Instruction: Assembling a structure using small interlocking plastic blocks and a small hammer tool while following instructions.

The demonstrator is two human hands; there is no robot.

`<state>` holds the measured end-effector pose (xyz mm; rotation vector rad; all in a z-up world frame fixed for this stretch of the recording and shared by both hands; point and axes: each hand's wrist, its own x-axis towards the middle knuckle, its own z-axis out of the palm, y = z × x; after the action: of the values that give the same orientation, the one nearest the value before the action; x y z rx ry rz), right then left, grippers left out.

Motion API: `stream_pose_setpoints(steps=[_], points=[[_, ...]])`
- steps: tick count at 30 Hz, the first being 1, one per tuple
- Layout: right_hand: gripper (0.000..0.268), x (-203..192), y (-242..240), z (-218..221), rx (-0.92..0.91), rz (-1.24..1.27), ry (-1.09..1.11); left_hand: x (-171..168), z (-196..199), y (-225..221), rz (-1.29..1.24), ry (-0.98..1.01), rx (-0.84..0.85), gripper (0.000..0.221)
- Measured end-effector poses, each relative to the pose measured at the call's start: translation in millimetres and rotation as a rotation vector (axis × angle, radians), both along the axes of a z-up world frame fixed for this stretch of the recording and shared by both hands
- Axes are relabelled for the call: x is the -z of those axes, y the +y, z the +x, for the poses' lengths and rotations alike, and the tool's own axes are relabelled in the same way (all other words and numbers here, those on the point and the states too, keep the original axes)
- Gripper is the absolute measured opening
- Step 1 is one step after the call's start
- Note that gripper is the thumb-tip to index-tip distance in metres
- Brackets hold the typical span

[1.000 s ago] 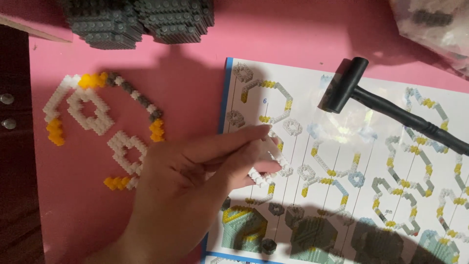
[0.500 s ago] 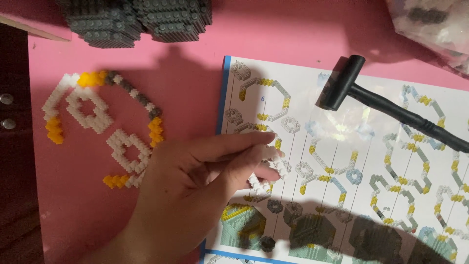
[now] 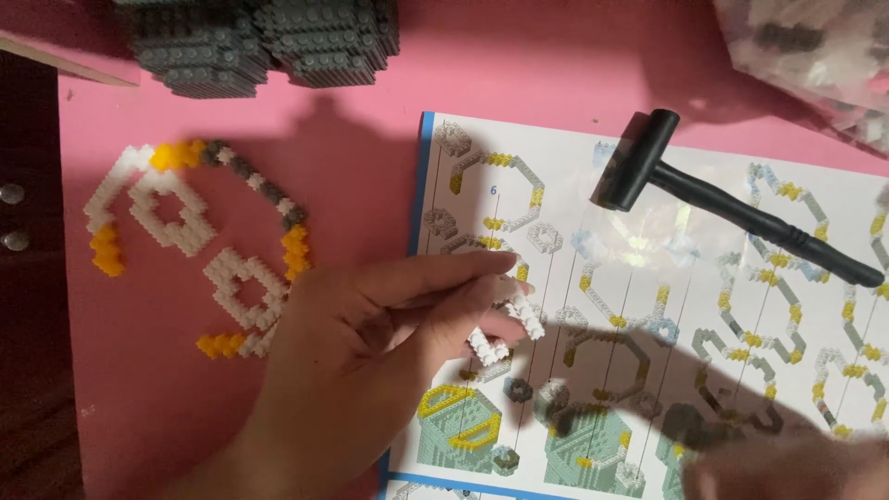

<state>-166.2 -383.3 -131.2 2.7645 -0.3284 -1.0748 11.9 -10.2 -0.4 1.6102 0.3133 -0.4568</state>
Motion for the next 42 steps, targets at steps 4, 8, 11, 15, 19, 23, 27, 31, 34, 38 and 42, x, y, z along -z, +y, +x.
stream_pose_setpoints(steps=[4,8,11,15,19,23,27,31,34,38,42], points=[[0.025,-112,97,127,-0.027,0.866,-0.069,-2,1,-2,-0.044,0.092,-0.048,0.027],[0.051,-131,111,163,-0.105,1.672,-0.158,-3,2,-3,-0.048,0.187,-0.075,0.024],[0.045,-125,104,164,-0.179,1.611,-0.126,-1,1,-2,-0.052,0.136,-0.065,0.020],[0.038,-120,99,167,-0.192,1.646,-0.061,-2,2,-2,-0.063,0.145,-0.073,0.020],[0.055,-119,99,165,-0.221,1.643,-0.062,-4,3,-2,-0.048,0.197,-0.088,0.020],[0.062,-120,100,169,-0.258,1.641,-0.046,-5,3,-3,-0.041,0.204,-0.076,0.024],[0.063,-117,96,167,-0.258,1.620,-0.031,-1,1,-4,-0.085,0.217,-0.115,0.030],[0.066,-116,94,166,-0.249,1.615,-0.010,-3,3,-4,-0.050,0.196,-0.079,0.030],[0.071,-116,94,169,-0.262,1.610,-0.004,-8,8,-5,-0.002,0.262,-0.065,0.031],[0.075,-120,95,177,-0.281,1.703,0.058,-30,24,-7,-0.042,0.549,-0.126,0.030],[0.083,-136,102,183,-0.333,1.744,0.024,-24,22,4,-0.186,0.509,-0.112,0.044]])
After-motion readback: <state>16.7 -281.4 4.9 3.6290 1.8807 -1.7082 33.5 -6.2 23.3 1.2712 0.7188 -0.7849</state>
